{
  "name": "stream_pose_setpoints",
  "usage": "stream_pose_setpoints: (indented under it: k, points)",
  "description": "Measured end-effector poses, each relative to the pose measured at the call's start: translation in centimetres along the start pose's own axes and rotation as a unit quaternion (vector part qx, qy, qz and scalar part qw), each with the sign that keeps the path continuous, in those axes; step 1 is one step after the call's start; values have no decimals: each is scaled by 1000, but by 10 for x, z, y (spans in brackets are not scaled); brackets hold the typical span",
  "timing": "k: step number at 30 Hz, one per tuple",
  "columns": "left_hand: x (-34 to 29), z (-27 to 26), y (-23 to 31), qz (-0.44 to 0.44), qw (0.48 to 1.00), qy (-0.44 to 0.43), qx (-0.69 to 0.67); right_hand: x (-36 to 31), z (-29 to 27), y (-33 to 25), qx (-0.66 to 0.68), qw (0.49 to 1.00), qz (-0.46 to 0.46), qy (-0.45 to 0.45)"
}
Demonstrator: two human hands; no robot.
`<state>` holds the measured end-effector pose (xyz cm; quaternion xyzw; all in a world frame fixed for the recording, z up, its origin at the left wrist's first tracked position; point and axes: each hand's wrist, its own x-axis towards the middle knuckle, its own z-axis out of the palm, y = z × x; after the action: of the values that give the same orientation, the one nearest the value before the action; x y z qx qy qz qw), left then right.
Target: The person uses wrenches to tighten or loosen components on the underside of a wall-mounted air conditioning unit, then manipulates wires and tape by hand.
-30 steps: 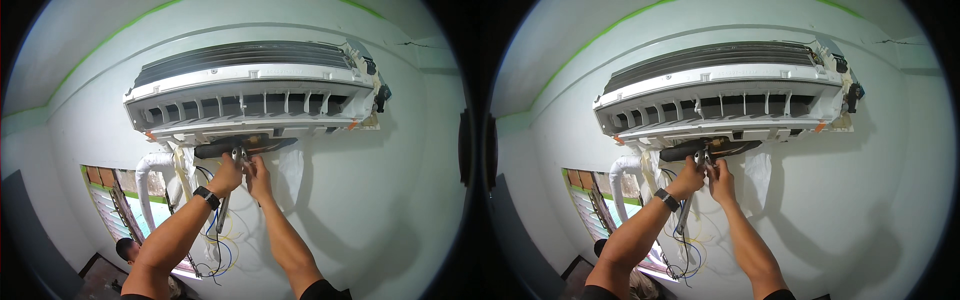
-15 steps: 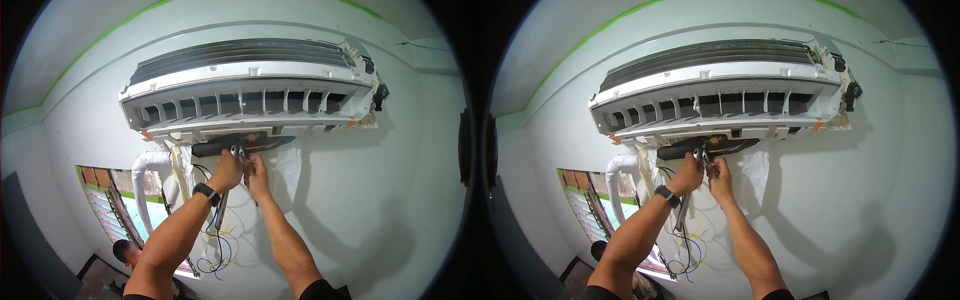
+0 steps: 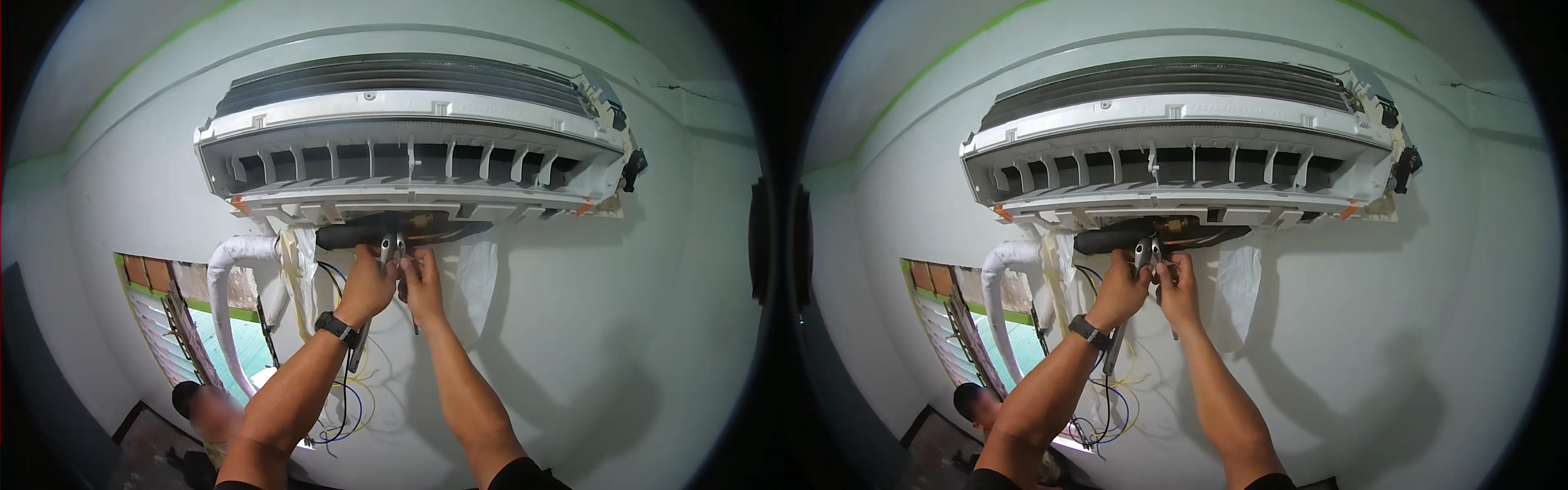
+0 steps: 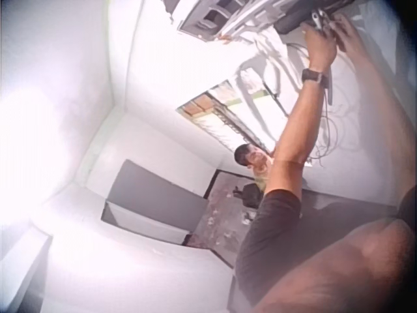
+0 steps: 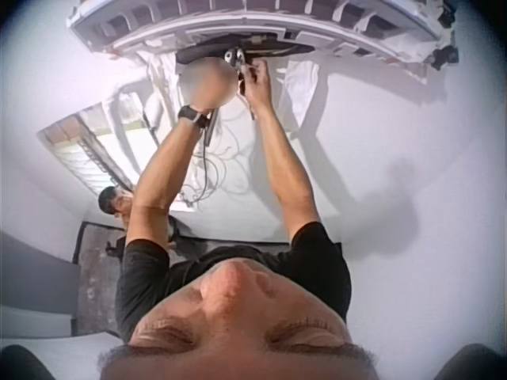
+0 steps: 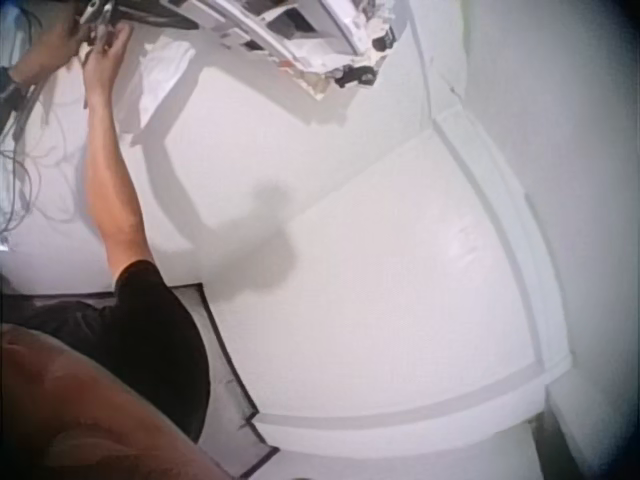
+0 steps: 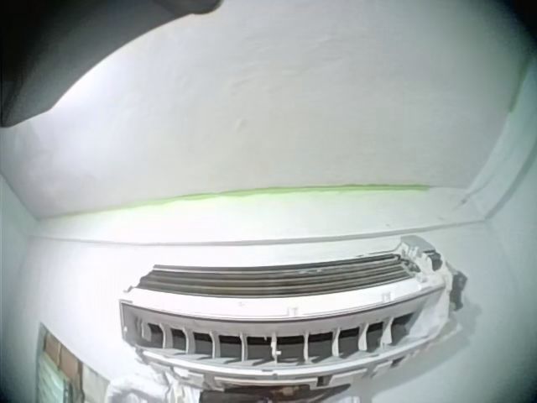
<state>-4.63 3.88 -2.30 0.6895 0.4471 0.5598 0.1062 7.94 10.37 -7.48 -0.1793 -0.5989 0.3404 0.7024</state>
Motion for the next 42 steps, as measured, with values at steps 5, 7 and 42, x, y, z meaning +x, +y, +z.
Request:
stream_pose_setpoints:
  k: [5,7,42]
  points:
    - [6,9,-20,119,979,128,107,3,1,3,-12,1000,-19,-5]
    - [3,9,-18,143,967,164,131,0,1,-3,2,1000,4,-11]
    - [-28,10,-37,90,992,56,-72,-11,4,9,-210,970,-83,87]
